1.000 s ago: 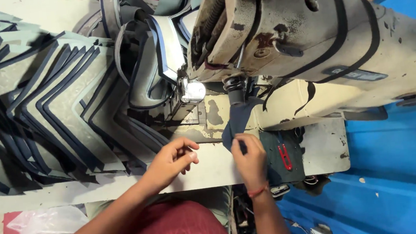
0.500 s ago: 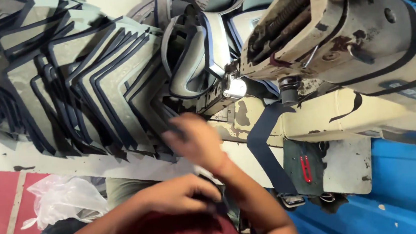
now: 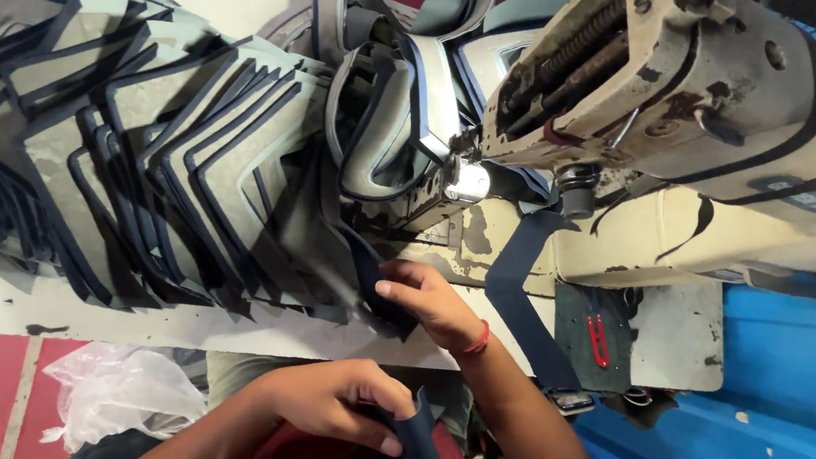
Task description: Stitching fabric components for shoes using an industrial sewing machine.
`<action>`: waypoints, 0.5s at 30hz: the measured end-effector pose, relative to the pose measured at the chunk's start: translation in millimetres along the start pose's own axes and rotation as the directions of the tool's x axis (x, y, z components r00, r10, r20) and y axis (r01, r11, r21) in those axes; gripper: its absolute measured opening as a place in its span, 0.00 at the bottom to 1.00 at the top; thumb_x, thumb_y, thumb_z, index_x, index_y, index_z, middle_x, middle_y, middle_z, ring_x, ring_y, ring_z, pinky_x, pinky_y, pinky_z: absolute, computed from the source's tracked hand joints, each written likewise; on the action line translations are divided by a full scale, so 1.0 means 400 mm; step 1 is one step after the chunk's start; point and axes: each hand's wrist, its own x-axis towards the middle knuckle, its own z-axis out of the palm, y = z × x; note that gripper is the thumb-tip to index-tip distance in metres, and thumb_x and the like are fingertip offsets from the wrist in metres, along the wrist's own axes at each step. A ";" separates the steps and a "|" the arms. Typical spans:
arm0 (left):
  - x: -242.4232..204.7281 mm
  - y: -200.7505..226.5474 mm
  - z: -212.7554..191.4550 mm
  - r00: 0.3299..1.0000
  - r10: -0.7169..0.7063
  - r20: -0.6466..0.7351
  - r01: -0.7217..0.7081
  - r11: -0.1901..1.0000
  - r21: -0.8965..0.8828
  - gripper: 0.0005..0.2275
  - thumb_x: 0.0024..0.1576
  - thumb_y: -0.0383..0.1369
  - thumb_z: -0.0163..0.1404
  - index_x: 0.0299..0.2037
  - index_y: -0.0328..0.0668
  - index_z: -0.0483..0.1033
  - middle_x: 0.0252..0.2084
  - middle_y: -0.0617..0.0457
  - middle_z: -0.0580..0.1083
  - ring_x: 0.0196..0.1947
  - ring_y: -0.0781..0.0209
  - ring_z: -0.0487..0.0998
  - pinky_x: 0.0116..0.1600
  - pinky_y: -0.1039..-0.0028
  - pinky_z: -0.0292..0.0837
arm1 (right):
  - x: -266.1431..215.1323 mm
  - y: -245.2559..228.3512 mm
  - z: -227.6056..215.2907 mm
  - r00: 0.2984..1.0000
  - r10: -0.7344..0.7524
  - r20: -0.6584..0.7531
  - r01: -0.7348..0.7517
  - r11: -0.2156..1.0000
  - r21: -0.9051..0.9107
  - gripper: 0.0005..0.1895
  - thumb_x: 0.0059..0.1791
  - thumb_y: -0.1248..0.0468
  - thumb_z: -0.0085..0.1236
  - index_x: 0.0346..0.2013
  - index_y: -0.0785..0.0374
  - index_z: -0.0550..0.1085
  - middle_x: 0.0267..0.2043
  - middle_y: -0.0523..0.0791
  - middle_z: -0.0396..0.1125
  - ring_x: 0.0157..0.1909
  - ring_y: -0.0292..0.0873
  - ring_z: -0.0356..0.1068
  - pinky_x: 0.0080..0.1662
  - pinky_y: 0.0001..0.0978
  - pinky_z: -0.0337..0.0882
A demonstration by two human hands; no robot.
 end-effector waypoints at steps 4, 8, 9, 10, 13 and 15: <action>0.022 -0.012 -0.009 0.999 0.016 -0.050 -0.019 0.998 -0.062 0.08 0.68 0.27 0.50 0.54 0.36 0.77 0.49 0.54 0.79 0.53 0.65 0.77 0.61 0.74 0.71 | -0.100 -0.130 0.009 0.979 -0.196 -0.053 0.179 0.958 -0.224 0.18 0.53 0.64 0.61 0.52 0.76 0.75 0.44 0.49 0.69 0.44 0.39 0.68 0.45 0.29 0.69; 0.029 -0.007 -0.040 0.609 0.073 -0.790 -0.190 0.980 -0.056 0.10 0.65 0.29 0.47 0.52 0.35 0.76 0.44 0.49 0.81 0.45 0.63 0.80 0.52 0.71 0.75 | -0.223 -0.209 0.021 0.868 -0.495 -0.047 0.462 0.838 -0.289 0.15 0.54 0.70 0.52 0.55 0.71 0.72 0.53 0.50 0.67 0.46 0.41 0.73 0.50 0.30 0.73; 0.028 0.002 -0.053 0.395 -0.018 -0.918 -0.249 0.960 -0.126 0.11 0.63 0.30 0.46 0.53 0.35 0.74 0.44 0.46 0.83 0.42 0.61 0.82 0.50 0.70 0.77 | -0.242 -0.198 0.019 0.812 -0.583 -0.031 0.547 0.779 -0.308 0.16 0.54 0.71 0.49 0.57 0.69 0.71 0.57 0.50 0.66 0.49 0.43 0.74 0.53 0.31 0.74; 0.023 -0.010 -0.067 0.395 -0.015 -0.919 -0.248 0.961 -0.122 0.11 0.63 0.30 0.46 0.53 0.35 0.74 0.44 0.46 0.83 0.42 0.61 0.82 0.50 0.70 0.77 | -0.230 -0.190 0.040 0.810 -0.586 -0.031 0.550 0.776 -0.308 0.16 0.54 0.71 0.49 0.57 0.69 0.71 0.57 0.50 0.66 0.49 0.43 0.74 0.53 0.31 0.74; 0.019 -0.024 -0.075 0.272 0.131 -0.953 -0.374 0.927 0.021 0.14 0.66 0.30 0.46 0.59 0.29 0.73 0.49 0.47 0.79 0.47 0.64 0.78 0.55 0.72 0.73 | -0.217 -0.162 0.109 0.741 -0.670 0.054 0.531 0.534 -0.657 0.20 0.52 0.73 0.52 0.59 0.66 0.73 0.58 0.50 0.66 0.52 0.47 0.71 0.55 0.34 0.72; 0.030 0.026 -0.063 0.298 -0.036 -0.954 -0.528 0.826 -0.196 0.15 0.66 0.36 0.42 0.56 0.34 0.71 0.45 0.43 0.80 0.42 0.57 0.81 0.48 0.66 0.76 | -0.209 -0.161 0.155 0.736 -0.676 0.033 0.411 0.407 -0.816 0.22 0.48 0.73 0.59 0.58 0.62 0.75 0.57 0.50 0.66 0.54 0.50 0.66 0.56 0.36 0.68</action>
